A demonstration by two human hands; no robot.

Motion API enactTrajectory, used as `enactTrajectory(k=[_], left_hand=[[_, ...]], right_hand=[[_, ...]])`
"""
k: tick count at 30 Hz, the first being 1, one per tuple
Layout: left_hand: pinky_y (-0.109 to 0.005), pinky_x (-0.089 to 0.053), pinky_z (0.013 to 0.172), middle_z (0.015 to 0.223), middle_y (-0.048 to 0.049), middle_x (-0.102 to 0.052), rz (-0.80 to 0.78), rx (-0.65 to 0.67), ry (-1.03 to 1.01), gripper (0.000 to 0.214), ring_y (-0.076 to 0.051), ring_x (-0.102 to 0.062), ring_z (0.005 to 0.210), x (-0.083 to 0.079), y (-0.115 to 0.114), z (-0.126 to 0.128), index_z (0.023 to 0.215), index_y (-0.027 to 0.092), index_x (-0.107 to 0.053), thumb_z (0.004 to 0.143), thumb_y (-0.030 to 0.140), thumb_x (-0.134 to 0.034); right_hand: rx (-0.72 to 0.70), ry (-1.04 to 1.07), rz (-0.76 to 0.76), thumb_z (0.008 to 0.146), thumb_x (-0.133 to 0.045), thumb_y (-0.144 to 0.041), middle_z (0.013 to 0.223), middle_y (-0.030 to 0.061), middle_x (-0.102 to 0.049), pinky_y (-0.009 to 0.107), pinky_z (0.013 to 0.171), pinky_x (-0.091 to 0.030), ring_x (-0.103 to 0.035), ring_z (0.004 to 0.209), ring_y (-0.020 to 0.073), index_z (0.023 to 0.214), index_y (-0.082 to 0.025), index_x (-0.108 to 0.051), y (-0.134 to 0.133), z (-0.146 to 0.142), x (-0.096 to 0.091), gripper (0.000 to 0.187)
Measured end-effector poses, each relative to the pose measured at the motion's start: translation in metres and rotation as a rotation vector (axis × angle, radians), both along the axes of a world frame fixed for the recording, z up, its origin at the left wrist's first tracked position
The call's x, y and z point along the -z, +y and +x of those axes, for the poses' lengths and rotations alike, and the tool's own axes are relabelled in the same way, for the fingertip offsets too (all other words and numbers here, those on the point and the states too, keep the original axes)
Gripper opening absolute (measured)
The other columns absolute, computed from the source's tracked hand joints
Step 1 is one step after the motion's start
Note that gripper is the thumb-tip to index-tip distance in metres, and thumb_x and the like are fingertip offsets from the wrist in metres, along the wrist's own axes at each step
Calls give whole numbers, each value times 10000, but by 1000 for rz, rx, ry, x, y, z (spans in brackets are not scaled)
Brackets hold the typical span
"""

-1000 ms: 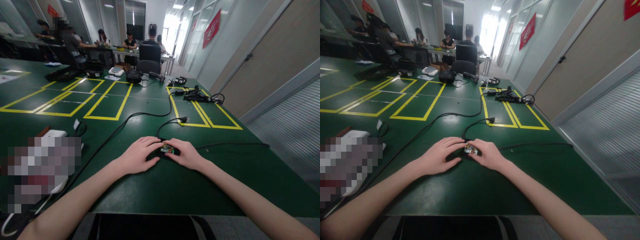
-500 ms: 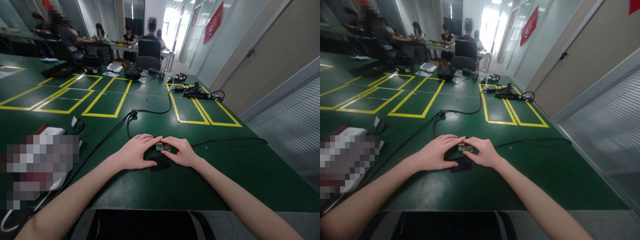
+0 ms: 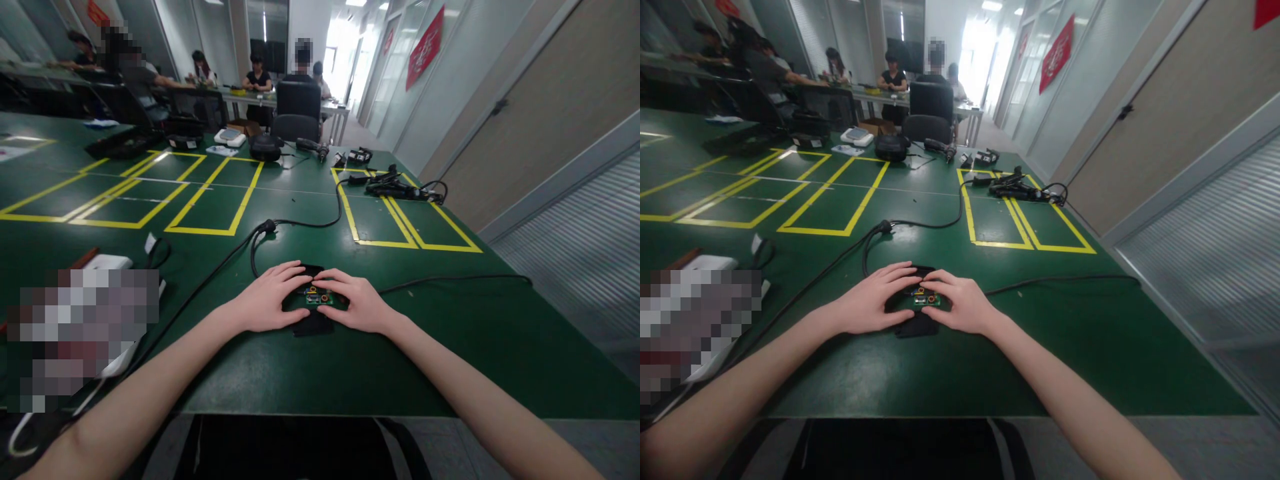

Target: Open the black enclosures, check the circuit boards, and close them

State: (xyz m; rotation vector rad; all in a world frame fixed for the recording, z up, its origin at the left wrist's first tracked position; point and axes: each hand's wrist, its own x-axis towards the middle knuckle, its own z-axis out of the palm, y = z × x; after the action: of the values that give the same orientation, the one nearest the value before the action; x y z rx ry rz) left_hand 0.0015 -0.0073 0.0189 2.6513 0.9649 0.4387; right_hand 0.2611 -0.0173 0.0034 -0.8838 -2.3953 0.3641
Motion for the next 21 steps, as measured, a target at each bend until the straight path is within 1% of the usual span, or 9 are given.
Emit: enactTrajectory(k=[3,5,7,10,13,16,18,21], left_hand=[[-513,-445,1181,1446,-143,-604,22,3,-67,425,-316,-492,1423,-3,1,0,1311,202,-640,924,370,-697],[-483,-511,1113,1355,-127,-632,23,-11,-103,304,-295,-551,1327,-5,1,1,1200,205,-672,929,344,-686],[-447,-564,1029,1264,-103,-640,18,-44,-116,185,-268,-590,1230,-7,1,1,1094,213,-684,955,327,-639],[-400,-591,926,1162,-78,-626,11,-93,-112,129,-243,-623,1124,-7,1,2,998,216,-679,973,280,-570],[-338,-577,819,1100,-60,-616,-7,-104,-99,137,-207,-654,980,-8,1,2,986,210,-670,964,266,-547],[-287,-517,698,1012,-35,-625,-37,-119,-64,120,-166,-637,805,-10,1,2,937,202,-650,940,260,-546],[-274,-469,656,913,-14,-628,-55,-126,-24,77,-159,-611,740,-13,3,1,879,200,-629,900,242,-567],[-266,-416,630,796,7,-612,-67,-153,22,37,-163,-581,702,-17,5,-1,814,201,-598,840,227,-594]], right_hand=[[4,-27,37,890,-748,-364,1319,138,-694,489,1008,-583,-703,1171,298,1288,-228,-689,1,3,-1,426],[18,-25,31,880,-760,-365,1312,134,-697,527,1049,-553,-691,1186,304,1311,-241,-682,2,5,-1,455],[24,-23,16,878,-761,-358,1309,127,-698,540,1078,-530,-687,1187,299,1330,-259,-675,2,6,-1,471],[30,-21,10,862,-766,-354,1320,131,-689,541,1078,-525,-680,1187,302,1367,-255,-653,2,5,-1,527],[37,-17,12,843,-774,-359,1322,139,-687,532,1027,-553,-679,1168,310,1398,-237,-629,1,4,-2,587],[43,-17,9,841,-771,-347,1309,124,-697,524,1002,-562,-679,1152,305,1405,-257,-622,2,5,-2,590],[48,-12,8,846,-764,-337,1302,122,-701,518,996,-564,-680,1143,300,1394,-254,-626,3,6,-2,571],[51,-3,7,862,-743,-325,1298,125,-700,500,992,-566,-678,1140,291,1366,-237,-639,4,7,-1,523]])
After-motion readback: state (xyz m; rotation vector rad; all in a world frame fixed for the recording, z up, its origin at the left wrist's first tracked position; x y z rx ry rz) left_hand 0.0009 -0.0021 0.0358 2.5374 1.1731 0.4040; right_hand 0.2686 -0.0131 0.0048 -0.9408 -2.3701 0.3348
